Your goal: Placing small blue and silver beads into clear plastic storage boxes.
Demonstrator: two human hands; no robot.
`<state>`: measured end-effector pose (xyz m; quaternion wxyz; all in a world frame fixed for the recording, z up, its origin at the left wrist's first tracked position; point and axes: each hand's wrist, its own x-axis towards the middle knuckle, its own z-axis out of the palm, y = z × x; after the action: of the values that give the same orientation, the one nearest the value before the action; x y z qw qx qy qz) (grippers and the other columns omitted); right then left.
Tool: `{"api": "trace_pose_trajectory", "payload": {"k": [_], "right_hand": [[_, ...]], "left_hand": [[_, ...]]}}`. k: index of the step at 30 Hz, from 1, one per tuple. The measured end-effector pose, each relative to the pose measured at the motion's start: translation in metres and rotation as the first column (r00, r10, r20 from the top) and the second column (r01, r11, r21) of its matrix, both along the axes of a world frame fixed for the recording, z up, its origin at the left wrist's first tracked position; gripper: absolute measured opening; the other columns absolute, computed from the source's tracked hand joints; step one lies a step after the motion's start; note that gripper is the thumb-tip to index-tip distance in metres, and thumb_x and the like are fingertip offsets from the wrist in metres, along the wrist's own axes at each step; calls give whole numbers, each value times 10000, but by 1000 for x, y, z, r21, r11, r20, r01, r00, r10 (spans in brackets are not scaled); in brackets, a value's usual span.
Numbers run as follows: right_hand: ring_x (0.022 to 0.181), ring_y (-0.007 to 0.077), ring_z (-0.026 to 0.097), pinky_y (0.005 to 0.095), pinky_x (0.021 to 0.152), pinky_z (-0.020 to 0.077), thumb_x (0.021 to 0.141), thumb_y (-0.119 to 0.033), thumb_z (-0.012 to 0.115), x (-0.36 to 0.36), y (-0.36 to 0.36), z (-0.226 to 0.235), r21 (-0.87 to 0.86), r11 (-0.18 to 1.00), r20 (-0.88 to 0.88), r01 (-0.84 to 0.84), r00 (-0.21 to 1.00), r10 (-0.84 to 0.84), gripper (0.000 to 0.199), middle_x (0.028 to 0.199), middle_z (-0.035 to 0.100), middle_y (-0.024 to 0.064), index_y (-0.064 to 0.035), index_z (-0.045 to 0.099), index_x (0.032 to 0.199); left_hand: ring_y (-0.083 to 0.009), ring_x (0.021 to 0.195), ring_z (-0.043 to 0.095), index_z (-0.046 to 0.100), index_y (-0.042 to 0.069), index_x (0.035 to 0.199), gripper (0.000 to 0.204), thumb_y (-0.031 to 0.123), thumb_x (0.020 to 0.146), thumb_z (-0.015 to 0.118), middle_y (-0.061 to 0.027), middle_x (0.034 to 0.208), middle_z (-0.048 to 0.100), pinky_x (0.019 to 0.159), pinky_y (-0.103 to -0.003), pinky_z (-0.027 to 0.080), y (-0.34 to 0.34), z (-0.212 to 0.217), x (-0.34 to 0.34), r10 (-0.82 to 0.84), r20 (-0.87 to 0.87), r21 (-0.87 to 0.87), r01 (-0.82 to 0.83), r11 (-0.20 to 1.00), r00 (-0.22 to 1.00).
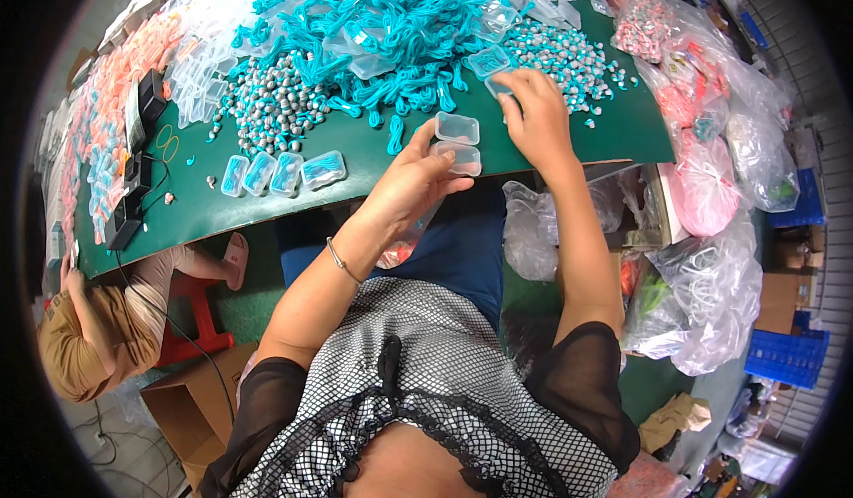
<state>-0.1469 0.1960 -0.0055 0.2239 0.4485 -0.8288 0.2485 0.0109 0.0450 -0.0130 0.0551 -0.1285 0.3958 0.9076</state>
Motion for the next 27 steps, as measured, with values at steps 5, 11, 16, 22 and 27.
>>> {"api": "trace_pose_trajectory", "payload": {"k": [5, 11, 16, 22, 27], "right_hand": [[993, 287, 590, 378, 859, 435, 725, -164, 779, 58, 6, 17, 61, 953, 331, -297, 907, 261, 347, 1036, 625, 76, -102, 681, 1052], [1005, 277, 572, 393, 883, 418, 708, -129, 758, 60, 9, 8, 109, 956, 250, -274, 938, 240, 209, 1070, 619, 77, -69, 653, 878], [1013, 277, 571, 399, 873, 418, 754, -139, 727, 62, 13, 8, 167, 959, 140, -231, 968, 208, 139, 1055, 614, 70, -69, 615, 797], [986, 266, 564, 395, 857, 418, 727, -102, 707, 56, 13, 13, 173, 953, 170, -248, 961, 219, 135, 1055, 606, 67, -67, 587, 778], [1000, 265, 564, 390, 858, 421, 722, -98, 708, 57, 13, 15, 184, 954, 141, -238, 967, 214, 145, 1053, 605, 67, -66, 586, 791]], "left_hand": [[-222, 1144, 577, 111, 84, 1539, 680, 57, 973, 485, -133, 1347, 501, 909, -358, 513, 7, -9, -2, 31, -103, 50, -26, 998, 994], [-205, 918, 657, 334, 52, 1466, 612, 96, 907, 580, -162, 1101, 653, 775, -334, 539, -10, -8, 3, -24, -147, -617, -73, 783, 989], [-295, 794, 660, 638, 49, 1109, 299, 112, 819, 681, -150, 880, 666, 717, -412, 527, -47, 16, 29, -16, -286, -957, -286, -55, 958], [-301, 783, 645, 658, 94, 771, 48, 122, 740, 634, -108, 813, 646, 670, -441, 471, -115, 15, 38, 109, -369, -716, -207, -666, 923], [-291, 783, 655, 662, 96, 760, 52, 109, 754, 613, -94, 816, 649, 676, -424, 463, -134, -1, 28, 135, -299, -672, -108, -732, 945]]}}
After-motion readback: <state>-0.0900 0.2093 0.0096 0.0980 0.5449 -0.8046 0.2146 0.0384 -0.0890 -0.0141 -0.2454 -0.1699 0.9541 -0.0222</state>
